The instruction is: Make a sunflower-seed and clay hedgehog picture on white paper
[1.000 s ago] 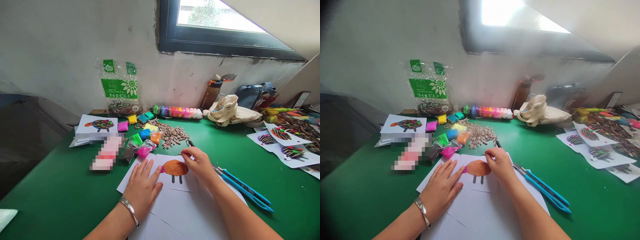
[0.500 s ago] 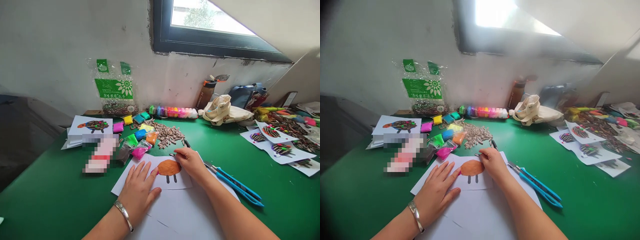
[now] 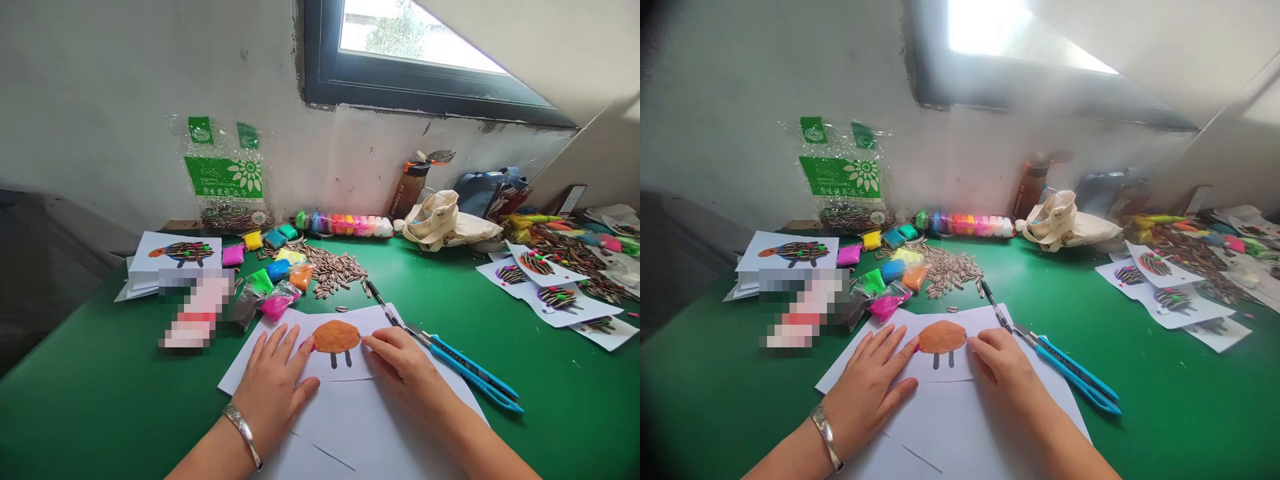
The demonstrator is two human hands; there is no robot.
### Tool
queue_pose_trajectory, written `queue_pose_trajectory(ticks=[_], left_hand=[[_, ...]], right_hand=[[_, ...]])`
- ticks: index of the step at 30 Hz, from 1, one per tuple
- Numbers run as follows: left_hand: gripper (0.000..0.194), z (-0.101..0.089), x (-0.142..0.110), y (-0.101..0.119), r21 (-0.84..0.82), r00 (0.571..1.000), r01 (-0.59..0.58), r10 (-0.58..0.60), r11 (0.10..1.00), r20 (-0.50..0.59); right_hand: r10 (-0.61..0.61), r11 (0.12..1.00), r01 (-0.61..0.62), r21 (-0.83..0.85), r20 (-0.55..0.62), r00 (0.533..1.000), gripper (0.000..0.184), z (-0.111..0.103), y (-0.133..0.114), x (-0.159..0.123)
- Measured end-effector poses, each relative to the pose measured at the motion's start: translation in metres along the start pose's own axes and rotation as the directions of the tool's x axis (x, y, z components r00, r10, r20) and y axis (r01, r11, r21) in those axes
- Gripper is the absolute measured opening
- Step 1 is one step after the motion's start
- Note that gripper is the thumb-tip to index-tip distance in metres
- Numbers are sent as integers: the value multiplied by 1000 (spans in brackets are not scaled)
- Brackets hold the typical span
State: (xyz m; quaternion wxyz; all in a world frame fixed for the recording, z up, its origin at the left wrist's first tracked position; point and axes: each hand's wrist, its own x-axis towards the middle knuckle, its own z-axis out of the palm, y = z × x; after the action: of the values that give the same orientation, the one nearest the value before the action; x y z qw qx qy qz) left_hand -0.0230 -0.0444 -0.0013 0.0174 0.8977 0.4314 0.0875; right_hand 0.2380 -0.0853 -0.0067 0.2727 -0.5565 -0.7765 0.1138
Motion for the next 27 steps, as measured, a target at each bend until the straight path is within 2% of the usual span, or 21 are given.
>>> queue_pose_trajectory(ticks=[4,11,21,27], left_hand=[[47,1,0,0,-4,1000,-2,2,1000,-14],[47,1,-1,0,-3,1000,-11,11,1000,-28],[47,2,-2,-1,-30,999,-4,3,1000,-40],[47,1,-1,1,-23,1000,3,-3,1000,-17]], right_hand=[[-64,992,65,-105,11,998,27,0,-7,3],[-11,993,14,-115,23,1000,26,3,-9,5],[116,982,-117,145,21,993,26,0,2,9],[34,997,-34,-62,-6,999,24,6,-6,9]])
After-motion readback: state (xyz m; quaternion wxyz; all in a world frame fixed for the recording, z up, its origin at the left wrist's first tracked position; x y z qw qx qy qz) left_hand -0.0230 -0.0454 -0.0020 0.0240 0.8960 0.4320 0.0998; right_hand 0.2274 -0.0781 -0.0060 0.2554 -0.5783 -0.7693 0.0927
